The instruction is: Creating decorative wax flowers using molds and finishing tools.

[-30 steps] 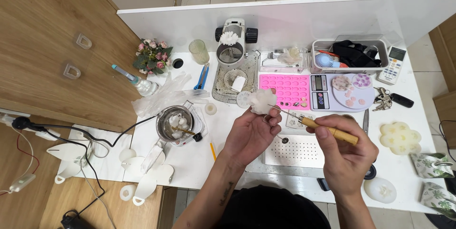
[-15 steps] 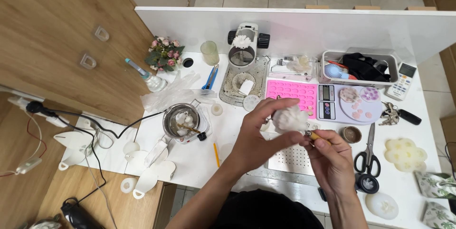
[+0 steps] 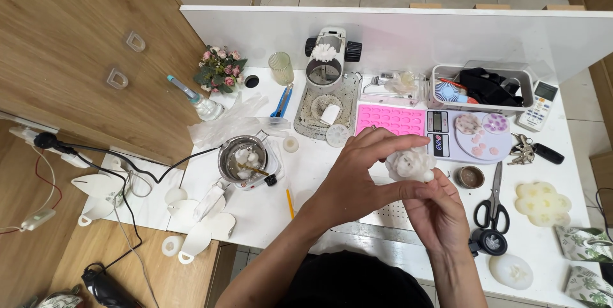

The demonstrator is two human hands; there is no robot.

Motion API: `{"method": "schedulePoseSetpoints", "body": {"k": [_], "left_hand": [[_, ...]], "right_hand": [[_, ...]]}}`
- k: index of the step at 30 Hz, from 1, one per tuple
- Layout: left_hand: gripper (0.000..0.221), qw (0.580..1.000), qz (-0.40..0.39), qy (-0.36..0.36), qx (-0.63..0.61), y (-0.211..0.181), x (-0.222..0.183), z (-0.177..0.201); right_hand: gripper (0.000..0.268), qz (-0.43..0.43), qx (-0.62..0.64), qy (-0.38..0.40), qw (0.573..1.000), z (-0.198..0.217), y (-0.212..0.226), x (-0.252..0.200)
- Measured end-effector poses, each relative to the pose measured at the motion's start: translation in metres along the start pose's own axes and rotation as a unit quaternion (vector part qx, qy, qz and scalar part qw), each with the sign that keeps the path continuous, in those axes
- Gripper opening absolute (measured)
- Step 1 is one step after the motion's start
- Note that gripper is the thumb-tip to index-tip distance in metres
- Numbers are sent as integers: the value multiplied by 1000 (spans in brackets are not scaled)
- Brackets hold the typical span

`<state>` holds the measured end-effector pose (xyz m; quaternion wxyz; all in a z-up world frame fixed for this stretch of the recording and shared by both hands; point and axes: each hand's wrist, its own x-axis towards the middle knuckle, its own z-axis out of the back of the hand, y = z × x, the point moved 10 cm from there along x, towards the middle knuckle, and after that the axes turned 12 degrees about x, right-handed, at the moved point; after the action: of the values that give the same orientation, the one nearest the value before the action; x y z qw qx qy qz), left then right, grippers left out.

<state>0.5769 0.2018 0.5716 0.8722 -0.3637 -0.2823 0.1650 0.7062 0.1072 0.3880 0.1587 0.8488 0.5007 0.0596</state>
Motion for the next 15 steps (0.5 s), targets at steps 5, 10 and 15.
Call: {"method": "schedulePoseSetpoints", "body": {"k": [5, 10, 15], "left_hand": [[69, 999, -31, -17, 14, -11, 1, 3], [66, 999, -33, -38, -12, -8, -4, 2], [65, 996, -47, -82, -6, -14, -6, 14]], "right_hand": [[43, -9, -15, -13, 1000, 14, -2, -1], [48, -18, -13, 40, 999, 10, -5, -1], [54, -24, 5, 57, 998, 10, -8, 1]]}}
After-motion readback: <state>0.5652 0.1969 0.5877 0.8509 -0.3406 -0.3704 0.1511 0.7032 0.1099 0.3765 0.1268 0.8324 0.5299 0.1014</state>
